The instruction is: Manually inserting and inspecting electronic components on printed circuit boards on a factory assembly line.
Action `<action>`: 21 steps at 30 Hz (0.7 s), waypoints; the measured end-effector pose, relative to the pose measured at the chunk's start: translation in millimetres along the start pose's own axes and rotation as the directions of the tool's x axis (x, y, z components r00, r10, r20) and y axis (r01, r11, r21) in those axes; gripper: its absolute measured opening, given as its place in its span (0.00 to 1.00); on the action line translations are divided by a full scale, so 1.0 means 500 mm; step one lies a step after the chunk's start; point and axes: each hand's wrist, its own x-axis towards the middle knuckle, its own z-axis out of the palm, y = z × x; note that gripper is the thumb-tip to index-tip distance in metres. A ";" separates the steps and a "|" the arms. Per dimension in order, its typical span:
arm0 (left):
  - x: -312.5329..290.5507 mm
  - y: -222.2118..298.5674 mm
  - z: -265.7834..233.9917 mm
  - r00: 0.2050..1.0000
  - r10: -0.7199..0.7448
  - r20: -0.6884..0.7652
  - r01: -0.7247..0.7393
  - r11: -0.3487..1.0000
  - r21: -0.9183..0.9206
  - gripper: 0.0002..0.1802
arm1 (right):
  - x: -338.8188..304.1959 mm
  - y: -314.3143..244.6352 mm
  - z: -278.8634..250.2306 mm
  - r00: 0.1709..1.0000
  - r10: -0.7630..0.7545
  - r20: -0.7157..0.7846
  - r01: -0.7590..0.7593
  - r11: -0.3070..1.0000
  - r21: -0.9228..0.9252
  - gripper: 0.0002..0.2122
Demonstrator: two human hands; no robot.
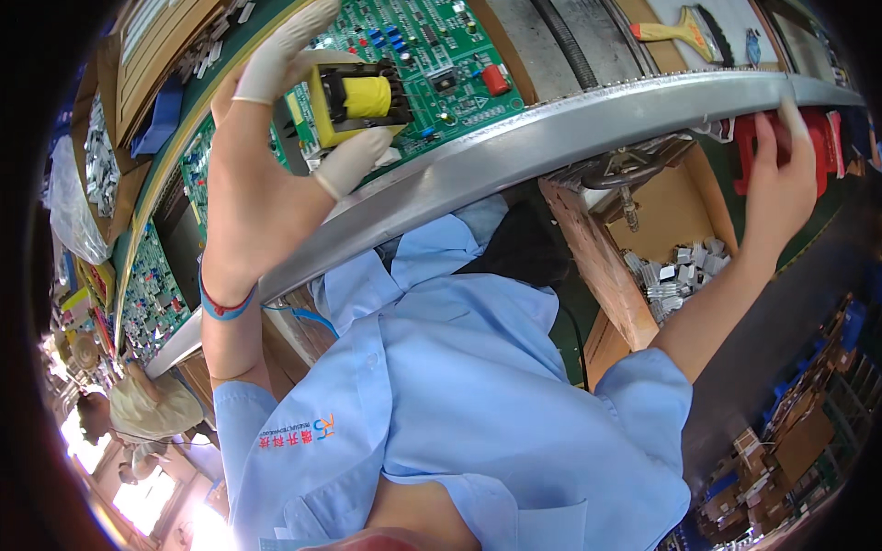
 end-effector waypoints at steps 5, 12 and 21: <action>0.029 0.011 0.025 0.977 -0.044 0.208 -0.021 0.953 0.301 0.46 | -0.187 0.326 -0.013 0.753 0.568 0.331 -0.263 0.722 -0.641 0.26; 0.050 -0.009 0.036 0.943 0.255 0.211 -0.326 0.827 0.458 0.39 | -0.367 0.435 0.039 0.482 0.752 0.449 -0.296 0.622 -0.725 0.30; 0.109 0.095 0.044 0.814 -0.352 0.463 -0.022 0.777 0.629 0.44 | -0.371 0.366 0.073 0.658 0.669 0.346 -0.280 0.643 -0.713 0.24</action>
